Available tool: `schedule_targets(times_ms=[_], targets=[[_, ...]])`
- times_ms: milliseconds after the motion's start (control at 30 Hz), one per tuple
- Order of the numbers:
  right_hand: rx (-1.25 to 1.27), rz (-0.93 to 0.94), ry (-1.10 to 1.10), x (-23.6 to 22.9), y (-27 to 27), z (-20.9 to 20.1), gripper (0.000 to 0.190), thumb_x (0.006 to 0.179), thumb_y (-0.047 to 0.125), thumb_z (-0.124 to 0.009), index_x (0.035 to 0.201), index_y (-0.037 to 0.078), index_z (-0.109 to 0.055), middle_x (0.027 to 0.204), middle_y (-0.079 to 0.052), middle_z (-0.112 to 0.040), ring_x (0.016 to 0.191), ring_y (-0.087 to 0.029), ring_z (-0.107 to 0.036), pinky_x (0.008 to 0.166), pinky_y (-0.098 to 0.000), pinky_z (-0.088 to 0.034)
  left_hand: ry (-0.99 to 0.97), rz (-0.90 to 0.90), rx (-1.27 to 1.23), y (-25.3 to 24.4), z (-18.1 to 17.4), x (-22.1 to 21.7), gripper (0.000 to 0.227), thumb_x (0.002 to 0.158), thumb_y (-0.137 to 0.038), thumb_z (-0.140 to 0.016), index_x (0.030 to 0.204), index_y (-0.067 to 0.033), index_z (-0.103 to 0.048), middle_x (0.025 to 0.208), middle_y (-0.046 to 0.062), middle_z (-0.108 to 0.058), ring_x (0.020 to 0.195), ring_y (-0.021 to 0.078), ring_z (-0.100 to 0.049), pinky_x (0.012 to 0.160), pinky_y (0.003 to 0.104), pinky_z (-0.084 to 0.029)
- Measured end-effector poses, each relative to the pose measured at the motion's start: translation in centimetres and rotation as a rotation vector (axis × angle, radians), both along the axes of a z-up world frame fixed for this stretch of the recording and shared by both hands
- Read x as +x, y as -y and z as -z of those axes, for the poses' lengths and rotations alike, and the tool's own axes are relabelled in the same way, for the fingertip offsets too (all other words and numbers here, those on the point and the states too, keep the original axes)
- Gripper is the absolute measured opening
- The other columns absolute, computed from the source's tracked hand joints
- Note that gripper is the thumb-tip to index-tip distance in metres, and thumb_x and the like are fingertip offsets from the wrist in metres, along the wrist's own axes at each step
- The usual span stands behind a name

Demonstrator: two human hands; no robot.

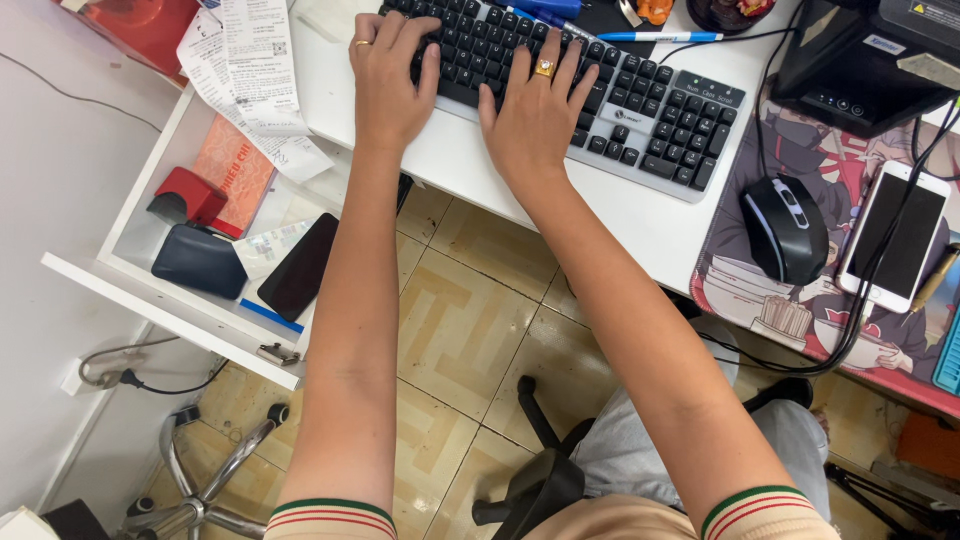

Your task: The person uses a screwdriver to remove screws from a small electronic device placed on a blue work mat. They then use tweezers to handle small components and wires within the device. Finally, the person types on a computer keyboard.

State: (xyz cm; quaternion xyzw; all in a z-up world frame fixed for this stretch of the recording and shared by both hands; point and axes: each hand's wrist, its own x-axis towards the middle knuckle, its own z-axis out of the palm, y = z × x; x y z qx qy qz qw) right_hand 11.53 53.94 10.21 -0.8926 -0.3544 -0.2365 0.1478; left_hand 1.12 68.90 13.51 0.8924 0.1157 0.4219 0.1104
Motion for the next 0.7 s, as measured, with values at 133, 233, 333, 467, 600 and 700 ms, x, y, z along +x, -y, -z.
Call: schedule_targets(times_ms=[133, 233, 333, 467, 600, 700], targets=[[-0.007, -0.021, -0.039, -0.12, 0.0, -0.15, 0.063, 0.102, 0.053, -0.07, 0.149, 0.012, -0.061, 0.16, -0.026, -0.044, 0.147, -0.051, -0.036, 0.119, -0.073, -0.024, -0.003, 0.01, -0.011, 0.16, -0.46, -0.16, 0.022, 0.101, -0.011, -0.059, 0.121, -0.0126, -0.069, 0.107, 0.003, -0.061, 0.106, 0.0295, -0.05, 0.092, 0.048, -0.045], [0.0, -0.032, -0.027, -0.18, 0.1, -0.08, 0.06, 0.101, 0.052, -0.077, 0.146, 0.015, -0.062, 0.159, -0.025, -0.043, 0.146, -0.05, -0.039, 0.12, -0.0721, -0.025, 0.012, 0.05, -0.028, 0.36, -0.67, -0.3, 0.015, 0.101, -0.01, -0.06, 0.109, -0.0125, -0.072, 0.101, 0.005, -0.05, 0.101, 0.0275, -0.048, 0.088, 0.049, -0.046], [0.026, -0.062, -0.011, -0.21, 0.26, 0.04, 0.049, 0.102, 0.048, -0.073, 0.14, 0.017, -0.067, 0.158, -0.027, -0.044, 0.144, -0.053, -0.039, 0.118, -0.0735, -0.026, 0.055, 0.065, -0.032, 0.44, -0.79, -0.28, 0.008, 0.097, -0.008, -0.062, 0.099, -0.0132, -0.068, 0.1, 0.003, -0.049, 0.099, 0.027, -0.048, 0.083, 0.046, -0.047], [0.048, -0.106, 0.006, -0.28, 0.24, -0.04, 0.044, 0.106, 0.044, -0.07, 0.141, 0.017, -0.07, 0.156, -0.027, -0.044, 0.144, -0.054, -0.039, 0.119, -0.0731, -0.026, 0.031, 0.041, -0.021, 0.28, -0.59, -0.28, 0.013, 0.1, -0.013, -0.064, 0.108, -0.0131, -0.075, 0.112, 0.007, -0.052, 0.108, 0.0294, -0.048, 0.085, 0.05, -0.049], [0.073, -0.119, 0.031, 0.02, -0.18, 0.47, 0.041, 0.106, 0.043, -0.072, 0.138, 0.018, -0.073, 0.156, -0.027, -0.044, 0.143, -0.054, -0.039, 0.119, -0.0728, -0.026, -0.052, 0.0, 0.038, -0.14, -0.06, -0.07, 0.02, 0.106, -0.026, -0.066, 0.119, -0.0191, -0.079, 0.127, 0.01, -0.054, 0.121, 0.0321, -0.047, 0.098, 0.055, -0.045], [0.04, -0.122, 0.004, 0.06, -0.13, 0.24, 0.043, 0.107, 0.045, -0.067, 0.14, 0.018, -0.072, 0.157, -0.025, -0.042, 0.144, -0.053, -0.036, 0.119, -0.0728, -0.024, -0.07, 0.019, 0.01, -0.12, -0.3, -0.1, 0.019, 0.105, -0.025, -0.066, 0.121, -0.0186, -0.075, 0.131, 0.011, -0.053, 0.123, 0.0323, -0.047, 0.099, 0.057, -0.045]])
